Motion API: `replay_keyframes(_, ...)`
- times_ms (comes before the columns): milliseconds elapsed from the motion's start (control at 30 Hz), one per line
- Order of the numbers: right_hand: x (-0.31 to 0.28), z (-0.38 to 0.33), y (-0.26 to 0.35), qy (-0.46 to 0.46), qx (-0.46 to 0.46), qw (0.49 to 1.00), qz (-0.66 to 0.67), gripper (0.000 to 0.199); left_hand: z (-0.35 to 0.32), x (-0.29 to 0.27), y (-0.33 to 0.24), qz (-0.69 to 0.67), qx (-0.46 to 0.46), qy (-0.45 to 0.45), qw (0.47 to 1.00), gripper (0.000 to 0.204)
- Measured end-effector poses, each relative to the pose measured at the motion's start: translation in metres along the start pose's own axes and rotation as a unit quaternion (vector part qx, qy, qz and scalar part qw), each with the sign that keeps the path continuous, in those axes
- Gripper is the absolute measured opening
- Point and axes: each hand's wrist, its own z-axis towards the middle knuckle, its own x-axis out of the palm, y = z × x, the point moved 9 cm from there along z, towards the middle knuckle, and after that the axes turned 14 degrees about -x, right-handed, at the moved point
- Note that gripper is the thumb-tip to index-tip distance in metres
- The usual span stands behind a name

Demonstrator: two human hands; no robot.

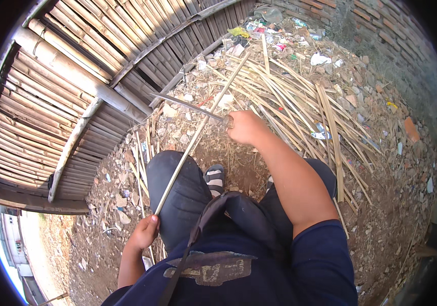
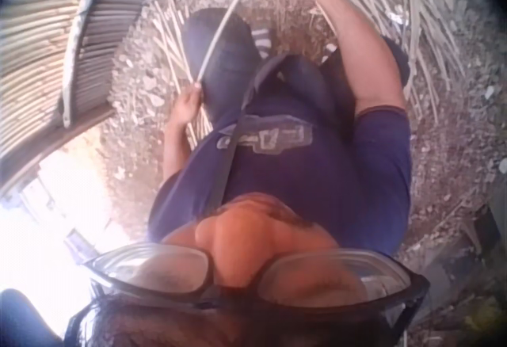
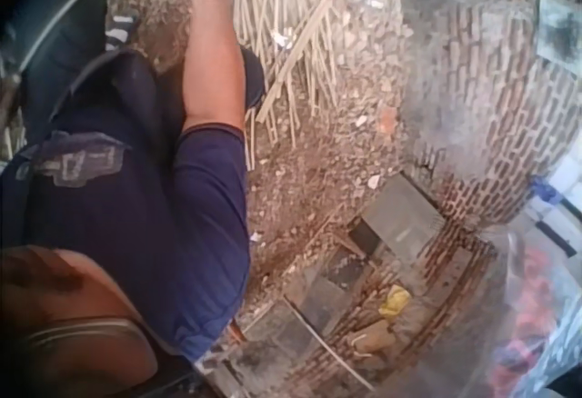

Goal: The person strips thin layers from a bamboo pole using a large knife, working in an outdoor environment with discarded bamboo materials.

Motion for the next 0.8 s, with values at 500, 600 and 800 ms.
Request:
replay_keyframes(500, -0.006, -0.015, 0.061, 0.047, -0.067, 0.991, -0.107, 0.029, -0.014, -0.001, -0.016, 0.077, 0.049, -0.091, 0.992, 0.050)
replay_keyframes(600, 0.017, -0.014, 0.054, 0.099, -0.094, 0.982, -0.128, 0.030, -0.013, 0.005, -0.017, 0.089, 0.074, -0.096, 0.989, 0.050)
replay_keyframes(800, -0.007, -0.002, -0.011, 0.001, -0.001, 0.999, -0.039, 0.042, -0.001, 0.001, -0.004, 0.029, 0.017, -0.032, 0.999, 0.052)
